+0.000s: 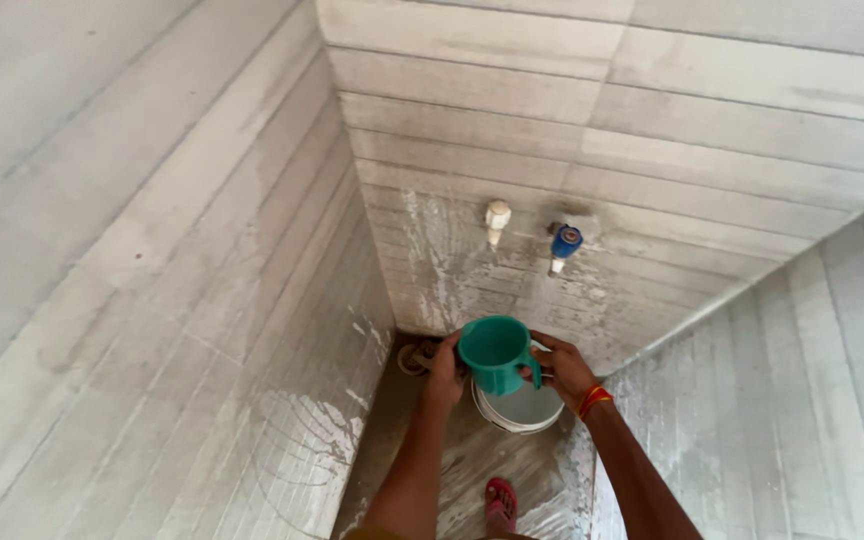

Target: The person repeatedly scoops water from a bucket with a green cup, pours it onto tiled walls, and rubs the wet areas with their hand. They refill the cup from a wall tap and continue the cycle across different wall sections.

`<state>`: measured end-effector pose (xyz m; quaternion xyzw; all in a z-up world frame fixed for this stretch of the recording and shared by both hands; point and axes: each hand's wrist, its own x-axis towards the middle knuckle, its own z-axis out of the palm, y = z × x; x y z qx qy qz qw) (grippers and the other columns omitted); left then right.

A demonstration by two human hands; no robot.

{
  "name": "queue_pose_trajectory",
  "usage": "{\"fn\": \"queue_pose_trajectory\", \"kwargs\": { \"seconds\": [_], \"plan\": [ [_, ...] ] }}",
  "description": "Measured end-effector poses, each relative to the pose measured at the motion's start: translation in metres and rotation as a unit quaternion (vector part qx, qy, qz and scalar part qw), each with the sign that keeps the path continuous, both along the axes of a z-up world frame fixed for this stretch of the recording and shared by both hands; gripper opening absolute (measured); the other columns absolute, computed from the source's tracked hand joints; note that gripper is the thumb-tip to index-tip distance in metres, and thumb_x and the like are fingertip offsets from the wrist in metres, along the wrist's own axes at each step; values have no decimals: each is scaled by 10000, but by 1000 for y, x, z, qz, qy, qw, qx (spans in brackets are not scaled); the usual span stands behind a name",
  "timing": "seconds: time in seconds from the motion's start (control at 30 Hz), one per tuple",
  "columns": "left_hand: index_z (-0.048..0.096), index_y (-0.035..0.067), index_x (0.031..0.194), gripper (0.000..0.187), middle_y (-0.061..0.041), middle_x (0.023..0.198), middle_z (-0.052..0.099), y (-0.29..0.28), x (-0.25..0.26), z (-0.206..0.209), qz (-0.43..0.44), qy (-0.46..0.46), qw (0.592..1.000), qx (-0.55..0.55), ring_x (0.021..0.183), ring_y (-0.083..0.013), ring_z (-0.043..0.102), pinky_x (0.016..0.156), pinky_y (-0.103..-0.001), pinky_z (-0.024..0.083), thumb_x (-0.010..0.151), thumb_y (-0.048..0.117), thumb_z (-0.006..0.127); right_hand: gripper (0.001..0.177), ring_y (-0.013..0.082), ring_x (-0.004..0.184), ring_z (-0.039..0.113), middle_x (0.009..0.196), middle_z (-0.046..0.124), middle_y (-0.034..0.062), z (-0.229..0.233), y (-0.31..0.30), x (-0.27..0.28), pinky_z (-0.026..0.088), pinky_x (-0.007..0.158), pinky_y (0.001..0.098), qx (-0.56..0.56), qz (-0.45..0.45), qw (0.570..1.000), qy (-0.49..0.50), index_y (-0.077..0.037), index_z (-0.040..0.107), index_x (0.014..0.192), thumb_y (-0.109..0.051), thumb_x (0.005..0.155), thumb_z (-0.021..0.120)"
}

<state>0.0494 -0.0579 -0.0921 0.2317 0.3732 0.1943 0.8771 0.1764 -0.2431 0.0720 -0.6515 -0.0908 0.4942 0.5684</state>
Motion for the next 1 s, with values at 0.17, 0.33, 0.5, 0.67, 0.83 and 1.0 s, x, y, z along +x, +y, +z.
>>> {"fn": "queue_pose_trajectory", "kwargs": {
  "seconds": [0.17, 0.33, 0.5, 0.67, 0.83, 1.0],
  "plan": [
    [675, 91, 1247, 393, -51, 1168, 703, 26, -28, 8, 64, -42, 997, 30, 1070, -225, 638, 934, -385, 506, 963, 361, 644, 413, 216, 753, 668, 922, 710, 138, 8, 45, -9, 540, 706, 377, -25, 75, 997, 25, -30, 558, 1386, -160, 994, 577],
    [571, 115, 1436, 504, -52, 1307, 633, 72, -57, 44, 76, -9, 996, 37, 1115, -228, 558, 955, -369, 445, 1002, 371, 571, 136, 256, 809, 634, 1047, 744, 172, -2, 135, 32, 520, 652, 388, 85, 292, 874, -380, -6, 793, 895, -75, 786, 750],
    [497, 88, 1513, 578, -76, 1445, 600, 91, -73, 66, 102, -34, 993, 52, 1323, -226, 563, 1122, -349, 388, 1007, 366, 515, 188, 252, 683, 647, 897, 739, 144, 112, 255, 94, 536, 575, 419, -64, 168, 932, -315, -33, 773, 702, -141, 604, 891],
    [512, 91, 1491, 552, -90, 1452, 604, 92, -83, 64, 102, -43, 993, 39, 1332, -231, 563, 1149, -363, 371, 1007, 356, 530, 248, 207, 589, 691, 713, 725, 96, 264, 267, 82, 563, 472, 375, 72, -13, 940, -334, 16, 663, 647, -89, 753, 860],
    [531, 120, 1463, 534, -79, 1423, 627, 85, -85, 55, 98, -23, 995, 12, 1316, -237, 573, 1145, -371, 370, 999, 383, 535, 193, 159, 639, 719, 754, 726, 89, 313, 221, 47, 581, 516, 328, 218, -107, 922, -302, 24, 692, 882, -144, 914, 780],
    [552, 121, 1444, 528, -68, 1422, 636, 79, -78, 42, 78, -13, 997, 13, 1316, -235, 582, 1148, -381, 368, 994, 396, 526, 348, 148, 599, 663, 734, 699, 82, 276, 177, 22, 510, 486, 291, 245, -171, 929, -219, 65, 647, 1215, -91, 916, 734]
  ]
}}
